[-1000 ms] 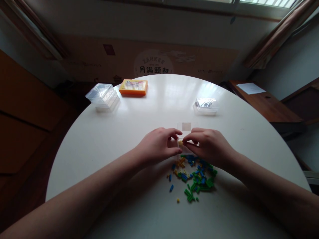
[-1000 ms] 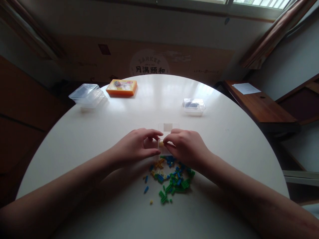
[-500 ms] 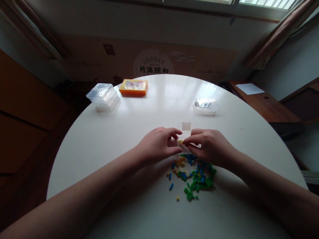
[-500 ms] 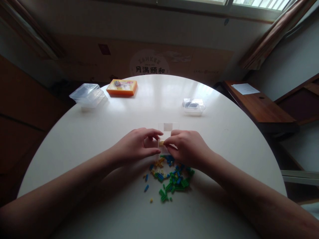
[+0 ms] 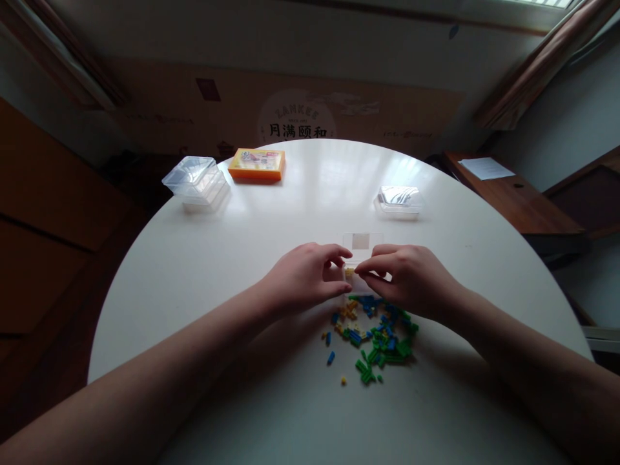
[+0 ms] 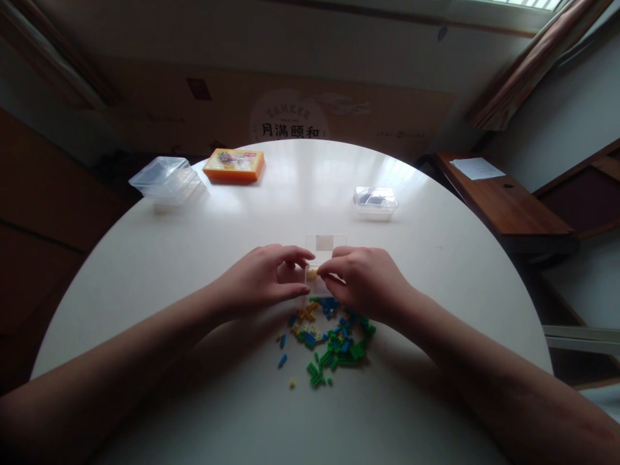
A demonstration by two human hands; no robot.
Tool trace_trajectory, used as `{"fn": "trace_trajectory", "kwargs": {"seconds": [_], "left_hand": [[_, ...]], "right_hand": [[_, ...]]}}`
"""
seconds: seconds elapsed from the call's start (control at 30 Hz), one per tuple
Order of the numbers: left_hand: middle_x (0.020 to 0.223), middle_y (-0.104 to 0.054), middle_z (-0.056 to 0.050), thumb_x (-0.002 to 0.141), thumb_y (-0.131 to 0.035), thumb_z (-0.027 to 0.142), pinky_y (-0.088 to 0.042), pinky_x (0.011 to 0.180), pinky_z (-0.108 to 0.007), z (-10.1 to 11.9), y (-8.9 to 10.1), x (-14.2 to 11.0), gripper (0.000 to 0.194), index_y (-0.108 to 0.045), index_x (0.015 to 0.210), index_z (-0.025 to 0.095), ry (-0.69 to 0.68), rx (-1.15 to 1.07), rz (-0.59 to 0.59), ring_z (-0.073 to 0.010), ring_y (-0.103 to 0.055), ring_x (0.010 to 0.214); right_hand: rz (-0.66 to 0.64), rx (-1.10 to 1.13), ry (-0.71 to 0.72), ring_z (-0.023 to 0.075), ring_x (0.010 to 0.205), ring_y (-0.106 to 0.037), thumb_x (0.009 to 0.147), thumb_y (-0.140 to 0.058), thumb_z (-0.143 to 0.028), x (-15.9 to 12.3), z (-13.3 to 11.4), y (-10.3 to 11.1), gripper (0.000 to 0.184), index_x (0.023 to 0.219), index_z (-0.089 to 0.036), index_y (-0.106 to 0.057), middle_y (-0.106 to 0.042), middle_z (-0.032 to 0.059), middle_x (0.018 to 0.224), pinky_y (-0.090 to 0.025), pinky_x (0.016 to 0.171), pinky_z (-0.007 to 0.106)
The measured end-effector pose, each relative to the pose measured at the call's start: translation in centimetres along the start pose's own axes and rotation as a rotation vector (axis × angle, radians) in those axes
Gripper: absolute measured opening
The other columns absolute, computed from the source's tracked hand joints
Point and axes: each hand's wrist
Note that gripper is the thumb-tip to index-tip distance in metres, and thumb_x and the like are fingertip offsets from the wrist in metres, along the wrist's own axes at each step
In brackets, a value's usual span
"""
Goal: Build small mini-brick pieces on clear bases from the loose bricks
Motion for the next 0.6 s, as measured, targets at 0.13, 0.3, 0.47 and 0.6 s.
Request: {"fn": "trace_trajectory", "kwargs": {"seconds": [0.13, 0.3, 0.47, 0.6], "left_hand": [[0.104, -0.073, -0.001, 0.076, -0.073, 0.035, -0.049, 0.083, -0.034, 0.0, 0.0, 0.0, 0.039, -0.066, 0.113, 0.025, -0.005, -0.004, 0.008, -0.0213, -0.065, 0.094], [0.096, -0.072, 0.001, 0.076, -0.073, 0.035, -0.047, 0.076, -0.031, 0.0, 0.1, -0.1, 0.029, -0.067, 0.102, 0.024, -0.022, -0.016, 0.009, -0.0190, -0.064, 0.087], [0.090, -0.070, 0.001, 0.076, -0.074, 0.036, -0.045, 0.073, -0.030, 0.1, 0.1, 0.0, 0.025, -0.068, 0.096, 0.023, -0.010, -0.016, 0.009, -0.0183, -0.062, 0.084], [0.086, -0.069, 0.001, 0.075, -0.074, 0.037, -0.044, 0.072, -0.029, 0.1, 0.1, 0.0, 0.022, -0.069, 0.091, 0.023, -0.004, -0.007, 0.008, -0.0181, -0.062, 0.083]], "right_hand": [[-0.022, -0.015, -0.005, 0.0093, 0.065, -0.060, 0.084, -0.062, -0.021, 0.0, 0.1, 0.3, 0.019, 0.090, -0.029, -0.078, -0.072, -0.0045, 0.085, -0.036, 0.058, 0.022], [-0.053, -0.032, 0.003, 0.0098, 0.065, -0.059, 0.084, -0.062, -0.021, 0.0, 0.2, 0.7, 0.017, 0.088, -0.029, -0.077, -0.070, -0.0045, 0.080, -0.035, 0.057, 0.023], [-0.028, -0.014, 0.146, 0.0084, 0.062, -0.055, 0.088, -0.059, -0.022, -0.4, -0.1, 1.9, 0.018, 0.092, -0.026, -0.076, -0.067, -0.0027, 0.078, -0.034, 0.057, 0.022], [-0.171, 0.010, 0.361, 0.0074, 0.060, -0.050, 0.092, -0.054, -0.021, -0.9, -0.7, 2.5, 0.020, 0.095, -0.026, -0.073, -0.064, -0.0032, 0.075, -0.031, 0.056, 0.023]]}}
Point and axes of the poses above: each hand's wrist, its own x-axis towards the middle knuckle, its own y-axis out of the back of the hand, z = x × y
